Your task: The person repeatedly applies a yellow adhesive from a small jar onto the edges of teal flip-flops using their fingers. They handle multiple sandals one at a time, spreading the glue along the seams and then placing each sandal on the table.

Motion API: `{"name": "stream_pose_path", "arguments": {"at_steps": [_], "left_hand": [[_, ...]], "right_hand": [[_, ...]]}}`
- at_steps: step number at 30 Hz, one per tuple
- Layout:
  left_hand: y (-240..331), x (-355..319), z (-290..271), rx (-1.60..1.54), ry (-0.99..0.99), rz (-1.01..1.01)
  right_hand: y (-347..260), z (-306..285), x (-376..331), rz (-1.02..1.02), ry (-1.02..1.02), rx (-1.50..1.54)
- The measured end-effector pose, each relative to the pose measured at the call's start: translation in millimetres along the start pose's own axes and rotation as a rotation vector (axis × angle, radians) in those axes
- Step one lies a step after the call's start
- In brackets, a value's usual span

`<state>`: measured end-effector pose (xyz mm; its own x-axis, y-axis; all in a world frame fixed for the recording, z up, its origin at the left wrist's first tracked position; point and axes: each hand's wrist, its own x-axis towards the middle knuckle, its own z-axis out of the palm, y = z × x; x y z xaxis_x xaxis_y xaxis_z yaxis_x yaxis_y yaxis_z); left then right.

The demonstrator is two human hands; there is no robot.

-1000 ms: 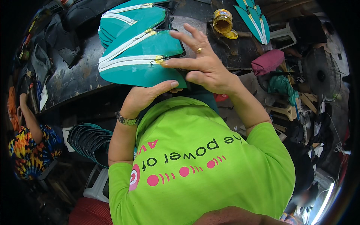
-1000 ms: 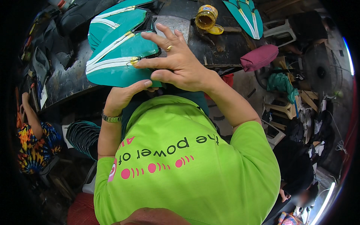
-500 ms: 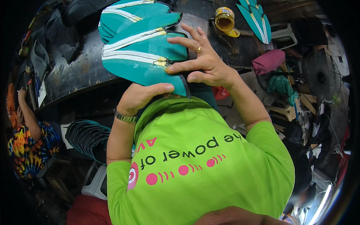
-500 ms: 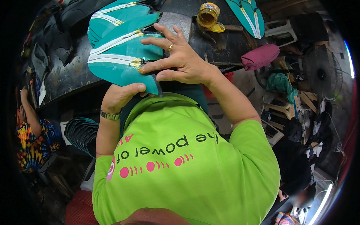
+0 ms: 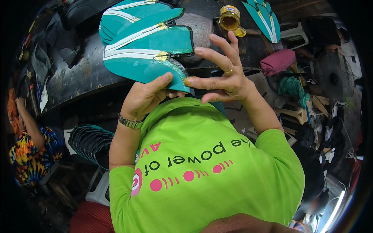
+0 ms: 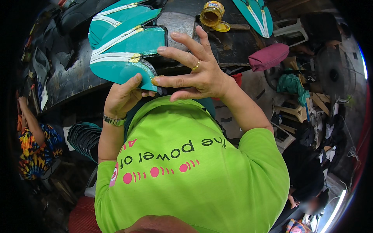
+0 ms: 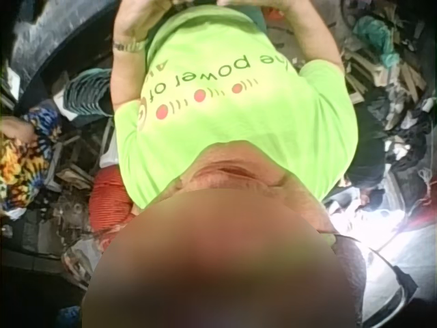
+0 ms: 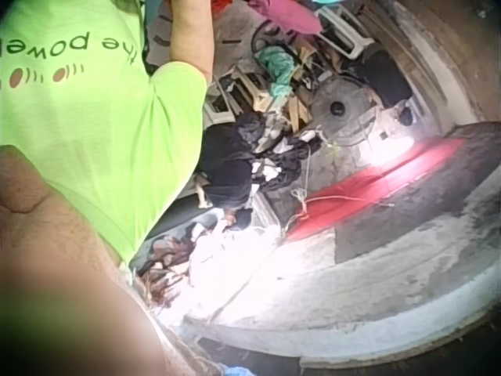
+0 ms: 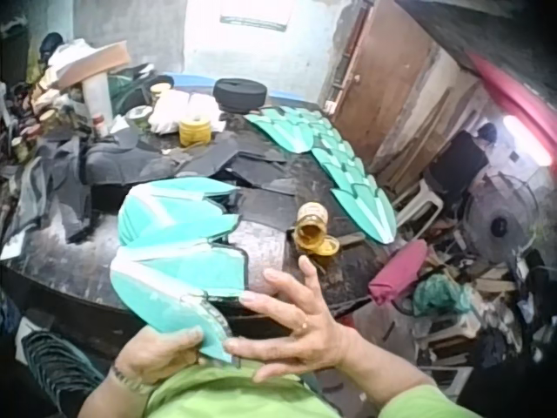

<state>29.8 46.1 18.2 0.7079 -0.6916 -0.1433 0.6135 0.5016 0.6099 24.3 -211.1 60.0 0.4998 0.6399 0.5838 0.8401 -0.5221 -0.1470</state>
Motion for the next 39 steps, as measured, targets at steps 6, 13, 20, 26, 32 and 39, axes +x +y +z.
{"name": "stream_pose_path", "arguments": {"at_steps": [6,13,20,26,32,39], "left_hand": [[-2.3,5.7,4.8,0.067,0.037,0.006],[-3.4,11.3,15.4,0.103,0.099,0.049],[-7.9,13.4,13.7,-0.042,0.078,0.010],[9.5,13.4,15.6,0.603,0.130,0.038],[19.8,11.1,17.0,1.246,0.091,-0.045],[18.8,8.7,15.1,2.054,-0.097,0.570]], "right_hand": [[-5.2,-17.6,0.4,-0.031,-0.025,0.113],[-2.9,-13.3,4.6,0.138,-0.153,-0.022],[-3.2,-9.3,-12.9,0.005,-0.075,-0.060],[-14.0,-39.3,6.2,-0.055,-0.012,0.153],[-1.8,-70.2,93.6,-0.164,-0.091,-0.061],[-26.1,-47.1,158.6,-0.633,-0.475,-0.366]]}}
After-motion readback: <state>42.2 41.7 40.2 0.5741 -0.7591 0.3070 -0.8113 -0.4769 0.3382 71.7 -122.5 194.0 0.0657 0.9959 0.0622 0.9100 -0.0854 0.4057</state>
